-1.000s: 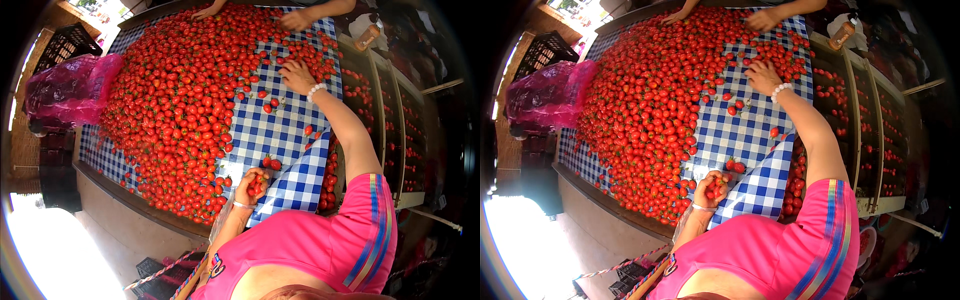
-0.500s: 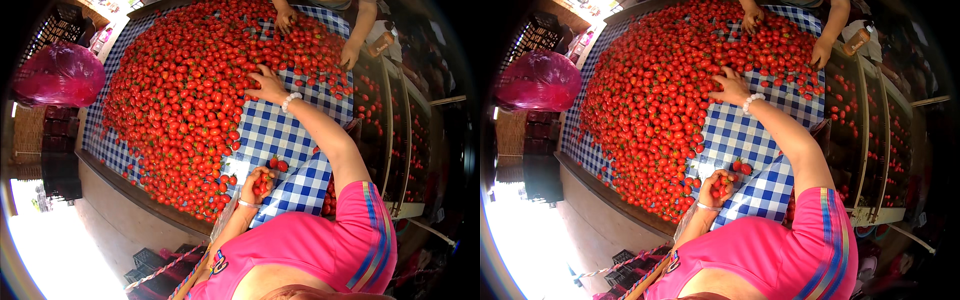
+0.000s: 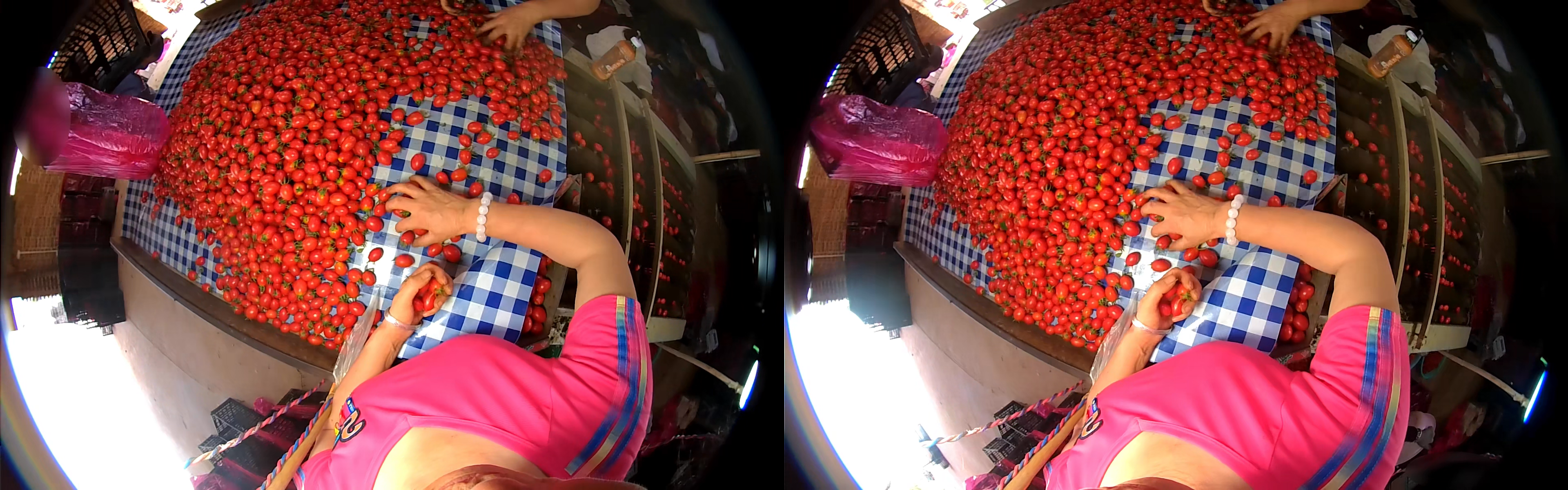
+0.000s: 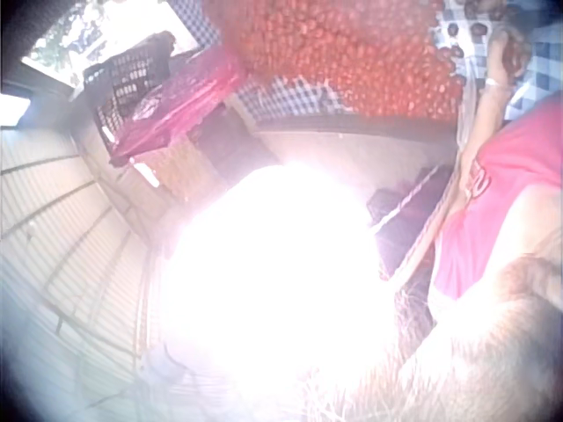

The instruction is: The person sorts tomatoes on a table with other people, then places a newspaper over a crate of tomatoes and ties the plastic bag liner.

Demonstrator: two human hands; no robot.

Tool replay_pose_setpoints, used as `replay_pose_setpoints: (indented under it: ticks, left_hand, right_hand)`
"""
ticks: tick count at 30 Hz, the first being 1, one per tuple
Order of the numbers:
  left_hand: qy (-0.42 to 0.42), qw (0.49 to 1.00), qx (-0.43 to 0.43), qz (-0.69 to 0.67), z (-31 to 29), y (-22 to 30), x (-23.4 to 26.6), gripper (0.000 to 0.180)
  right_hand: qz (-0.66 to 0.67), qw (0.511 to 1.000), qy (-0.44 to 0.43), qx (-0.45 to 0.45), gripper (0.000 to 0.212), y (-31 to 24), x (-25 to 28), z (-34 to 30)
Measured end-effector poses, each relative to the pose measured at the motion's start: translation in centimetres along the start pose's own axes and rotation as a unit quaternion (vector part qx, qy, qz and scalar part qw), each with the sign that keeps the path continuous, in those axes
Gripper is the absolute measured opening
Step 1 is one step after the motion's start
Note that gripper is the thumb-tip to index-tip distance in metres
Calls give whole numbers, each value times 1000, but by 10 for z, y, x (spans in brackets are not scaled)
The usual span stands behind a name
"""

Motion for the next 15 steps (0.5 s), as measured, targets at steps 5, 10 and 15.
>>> replay_pose_setpoints:
  ticks: [5, 10, 15]
  left_hand:
    - [-6, 1000, -20, 3, 1, 1, 3, 30]
    - [-3, 999, -22, 43, -2, 0, -2, 30]
    - [-9, 999, -16, 39, -1, -1, -4, 30]
  right_hand:
    - [-85, 992, -22, -95, 32, 56, 42, -47]
    - [-163, 942, -48, -291, 34, 137, 116, -135]
    - [-457, 746, 0, -484, 33, 181, 165, -172]
Point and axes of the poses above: each hand's wrist, its own z-axis towards the middle knuckle, its own x-axis out of the back of the hand, y = z × x, the point moved 6 cm from there along z, towards the middle knuckle, and after that the axes turned 11 degrees about y, right-handed, at the moved point
